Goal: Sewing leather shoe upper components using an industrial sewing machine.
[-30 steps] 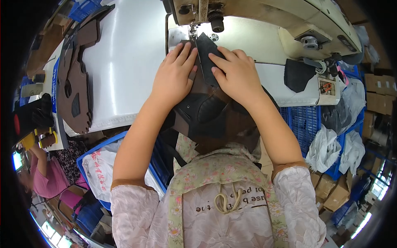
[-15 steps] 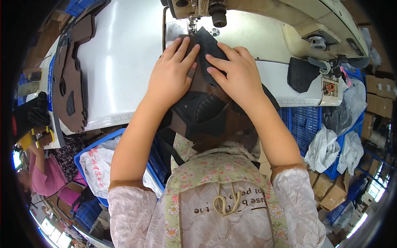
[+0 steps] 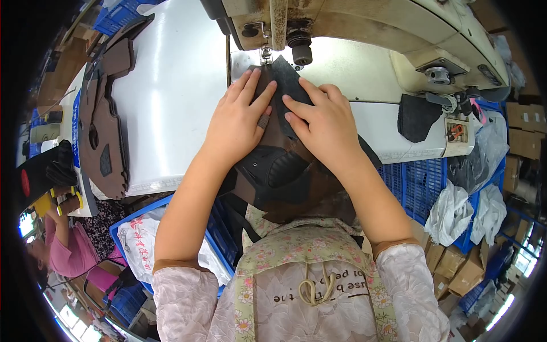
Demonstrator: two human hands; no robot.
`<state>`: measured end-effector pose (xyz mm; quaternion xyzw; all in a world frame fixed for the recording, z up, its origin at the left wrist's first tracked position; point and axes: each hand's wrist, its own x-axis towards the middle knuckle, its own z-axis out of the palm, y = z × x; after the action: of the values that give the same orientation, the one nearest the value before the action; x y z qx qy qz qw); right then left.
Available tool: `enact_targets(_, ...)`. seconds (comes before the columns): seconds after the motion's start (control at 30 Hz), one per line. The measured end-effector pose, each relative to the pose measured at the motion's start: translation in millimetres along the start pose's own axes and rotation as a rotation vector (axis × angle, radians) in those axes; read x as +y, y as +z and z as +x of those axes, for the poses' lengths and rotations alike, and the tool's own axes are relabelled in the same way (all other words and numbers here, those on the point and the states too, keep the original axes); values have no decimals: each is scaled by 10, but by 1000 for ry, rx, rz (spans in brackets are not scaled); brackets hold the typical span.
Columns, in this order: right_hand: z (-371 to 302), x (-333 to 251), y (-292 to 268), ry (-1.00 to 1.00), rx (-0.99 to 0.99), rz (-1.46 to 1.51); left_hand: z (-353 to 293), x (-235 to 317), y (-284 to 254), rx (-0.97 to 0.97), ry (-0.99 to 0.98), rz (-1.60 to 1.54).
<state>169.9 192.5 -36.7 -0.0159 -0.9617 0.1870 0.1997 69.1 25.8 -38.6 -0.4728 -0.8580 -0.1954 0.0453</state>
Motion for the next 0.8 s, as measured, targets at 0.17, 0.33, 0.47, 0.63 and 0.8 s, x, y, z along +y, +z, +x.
enact_targets(0.17, 73, -6, 27, 19, -28, -6, 59, -99, -5, -6, 18, 0)
enact_targets(0.33, 118, 13, 83, 3, 24, -18, 125, -168, -2, -9, 34, -4)
enact_targets(0.47, 141, 28, 105, 13, 19, -9, 147, -197, 3, -13, 35, -5)
enact_targets(0.63, 161, 15, 98, 9, 16, -7, 152, -212, -16, -19, 27, -4)
enact_targets(0.8, 158, 4, 85, 12, 9, -16, 159, -211, -38, -42, 31, -1)
